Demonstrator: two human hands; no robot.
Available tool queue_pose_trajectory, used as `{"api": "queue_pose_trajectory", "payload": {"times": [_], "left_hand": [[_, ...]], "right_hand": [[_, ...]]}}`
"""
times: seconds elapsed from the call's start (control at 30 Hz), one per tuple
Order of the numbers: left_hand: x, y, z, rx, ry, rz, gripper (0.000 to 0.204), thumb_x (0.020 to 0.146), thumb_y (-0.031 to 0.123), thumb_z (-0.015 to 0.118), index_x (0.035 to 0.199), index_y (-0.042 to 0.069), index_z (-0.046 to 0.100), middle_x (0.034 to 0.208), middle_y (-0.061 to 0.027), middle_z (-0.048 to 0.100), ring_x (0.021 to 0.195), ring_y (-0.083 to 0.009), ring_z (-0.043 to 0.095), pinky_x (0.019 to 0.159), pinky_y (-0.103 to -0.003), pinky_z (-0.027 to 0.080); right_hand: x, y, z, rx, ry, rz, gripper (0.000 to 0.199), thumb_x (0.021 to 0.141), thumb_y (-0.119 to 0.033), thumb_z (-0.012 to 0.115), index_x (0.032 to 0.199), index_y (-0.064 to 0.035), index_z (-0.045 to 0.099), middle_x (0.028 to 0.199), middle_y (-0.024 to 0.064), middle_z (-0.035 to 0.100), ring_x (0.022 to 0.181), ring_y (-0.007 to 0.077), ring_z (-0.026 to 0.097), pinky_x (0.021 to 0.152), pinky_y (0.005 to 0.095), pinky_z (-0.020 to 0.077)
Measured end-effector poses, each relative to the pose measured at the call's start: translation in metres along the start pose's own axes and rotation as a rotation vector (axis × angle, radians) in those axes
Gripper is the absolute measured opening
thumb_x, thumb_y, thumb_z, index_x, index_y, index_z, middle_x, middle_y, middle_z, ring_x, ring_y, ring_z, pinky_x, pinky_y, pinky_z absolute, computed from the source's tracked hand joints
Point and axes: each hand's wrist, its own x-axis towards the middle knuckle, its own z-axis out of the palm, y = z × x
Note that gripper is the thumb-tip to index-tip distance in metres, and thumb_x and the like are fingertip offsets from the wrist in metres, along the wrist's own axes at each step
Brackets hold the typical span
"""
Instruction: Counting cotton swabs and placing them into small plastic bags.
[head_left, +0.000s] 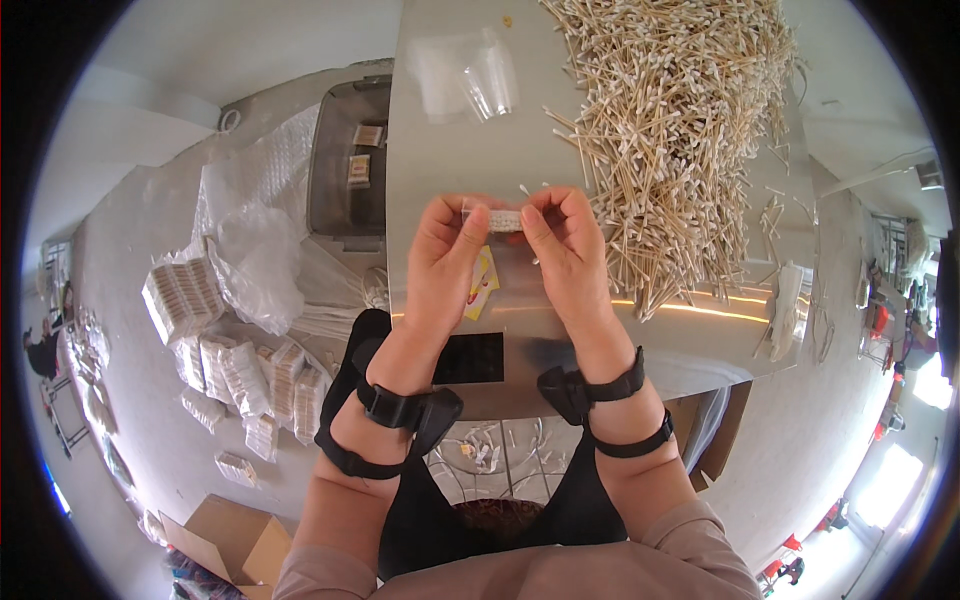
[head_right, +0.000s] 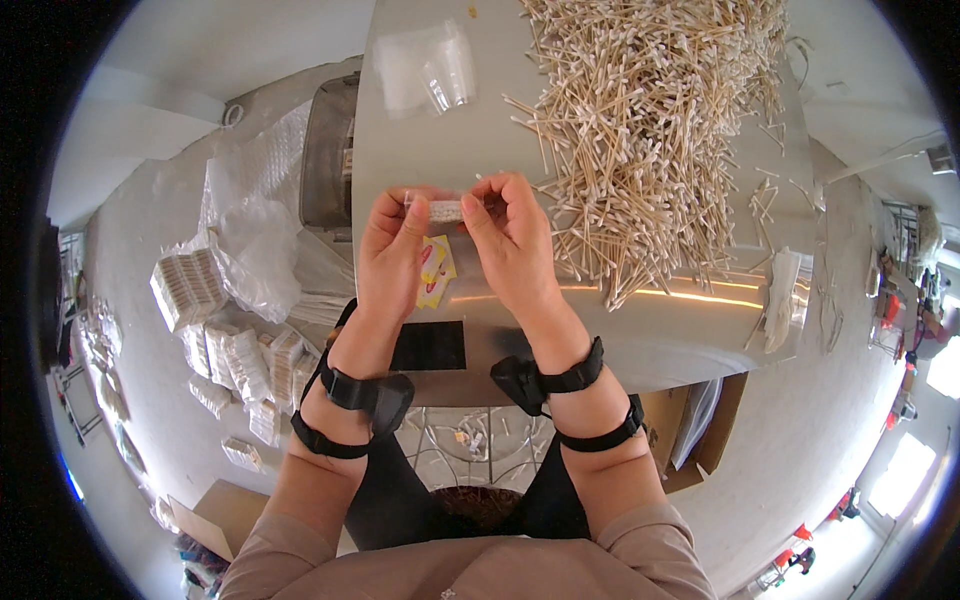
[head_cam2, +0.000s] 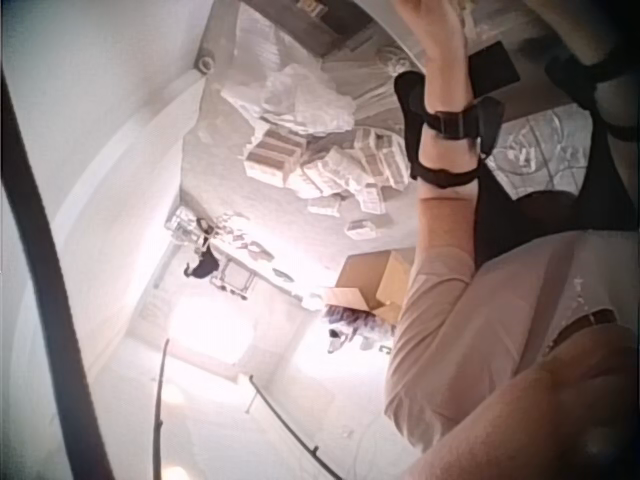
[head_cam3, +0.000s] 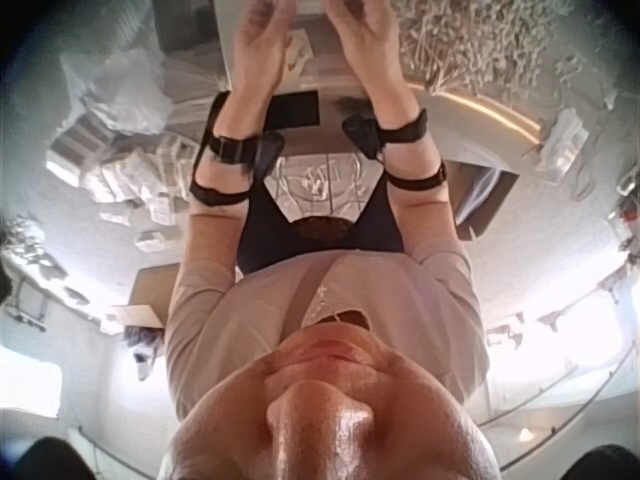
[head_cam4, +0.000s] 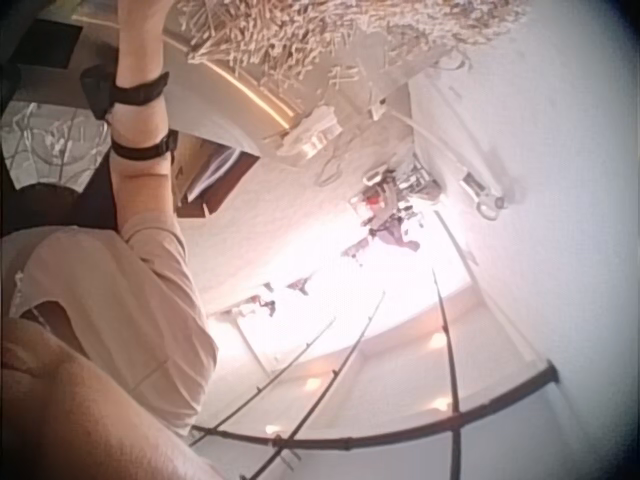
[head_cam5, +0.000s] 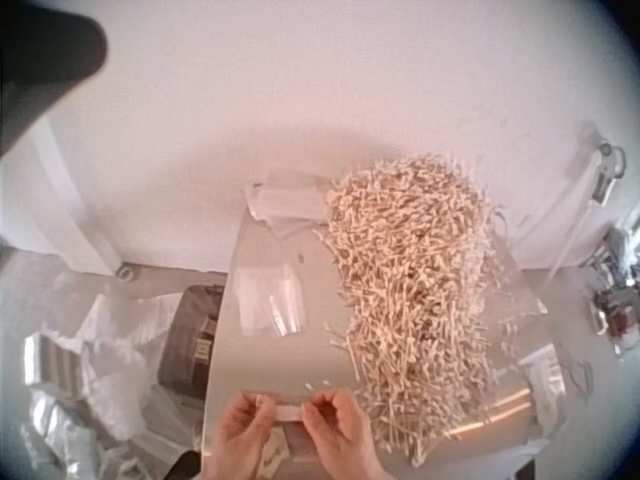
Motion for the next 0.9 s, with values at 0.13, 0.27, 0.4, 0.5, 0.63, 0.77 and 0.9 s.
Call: {"api": "queue_pose_trajectory", "payload": {"times": [0.13, 0.27, 0.4, 0.5, 0.63, 0.77, 0.9], "left_hand": [[0.0, 0.0, 0.004, 0.186, -0.061, 0.149, 0.018, 0.098, 0.003, 0.064, 0.115, 0.004, 0.06, 0.116, -0.0067, 0.067, 0.108, -0.0137, 0.061, 0.097, -0.028, 0.048], [0.002, 0.002, 0.001, 0.157, -0.08, 0.122, 0.024, 0.091, -0.005, 0.069, 0.114, 0.0, 0.062, 0.114, -0.0077, 0.067, 0.105, -0.0129, 0.062, 0.094, -0.028, 0.051], [0.003, 0.0, -0.001, 0.18, -0.1, 0.146, 0.02, 0.092, -0.005, 0.068, 0.11, 0.0, 0.064, 0.117, -0.0083, 0.067, 0.106, -0.0128, 0.062, 0.093, -0.027, 0.051], [0.005, 0.002, -0.005, 0.189, -0.108, 0.157, 0.017, 0.092, -0.004, 0.068, 0.108, 0.001, 0.066, 0.118, -0.0087, 0.067, 0.107, -0.0127, 0.062, 0.093, -0.027, 0.051], [0.004, 0.008, -0.007, 0.221, -0.101, 0.107, 0.014, 0.093, -0.003, 0.067, 0.106, 0.001, 0.067, 0.12, -0.0092, 0.066, 0.108, -0.0128, 0.061, 0.094, -0.027, 0.049], [0.007, 0.011, -0.015, 0.236, -0.071, 0.172, 0.012, 0.094, 0.0, 0.068, 0.106, 0.001, 0.068, 0.122, -0.0097, 0.066, 0.106, -0.012, 0.061, 0.093, -0.026, 0.048], [0.007, 0.014, -0.013, 0.179, -0.065, 0.174, 0.01, 0.094, 0.004, 0.069, 0.104, 0.001, 0.069, 0.122, -0.0105, 0.067, 0.102, -0.0113, 0.06, 0.092, -0.025, 0.047]], "right_hand": [[-0.001, -0.006, -0.002, 0.025, -0.062, -0.04, 0.009, 0.098, -0.005, 0.064, 0.103, -0.0005, 0.06, 0.093, 0.0014, 0.06, 0.079, 0.0078, 0.057, 0.071, 0.0224, 0.0471], [0.001, -0.004, -0.006, -0.104, -0.079, -0.075, 0.007, 0.094, -0.003, 0.067, 0.1, -0.001, 0.063, 0.094, 0.0019, 0.06, 0.082, 0.009, 0.058, 0.071, 0.0227, 0.047], [0.003, -0.003, -0.006, -0.166, -0.064, -0.155, 0.008, 0.09, 0.002, 0.069, 0.096, -0.0025, 0.065, 0.095, 0.0036, 0.061, 0.082, 0.0116, 0.059, 0.071, 0.0242, 0.0481], [0.003, -0.007, -0.004, -0.207, -0.063, -0.22, 0.009, 0.09, 0.003, 0.069, 0.096, -0.0028, 0.065, 0.096, 0.0043, 0.062, 0.081, 0.0125, 0.06, 0.07, 0.0243, 0.049], [0.002, -0.005, -0.007, -0.204, -0.049, -0.188, 0.009, 0.089, 0.003, 0.07, 0.096, -0.0026, 0.065, 0.097, 0.0046, 0.063, 0.082, 0.0125, 0.061, 0.071, 0.0243, 0.0503], [0.001, -0.004, -0.007, -0.199, -0.044, -0.173, 0.009, 0.089, 0.003, 0.069, 0.096, -0.0021, 0.065, 0.097, 0.0047, 0.063, 0.082, 0.0122, 0.062, 0.071, 0.0245, 0.0508], [0.002, -0.004, -0.01, -0.096, -0.04, -0.092, 0.011, 0.09, 0.004, 0.069, 0.098, -0.0011, 0.063, 0.098, 0.0048, 0.064, 0.083, 0.0116, 0.061, 0.073, 0.0241, 0.0515]]}}
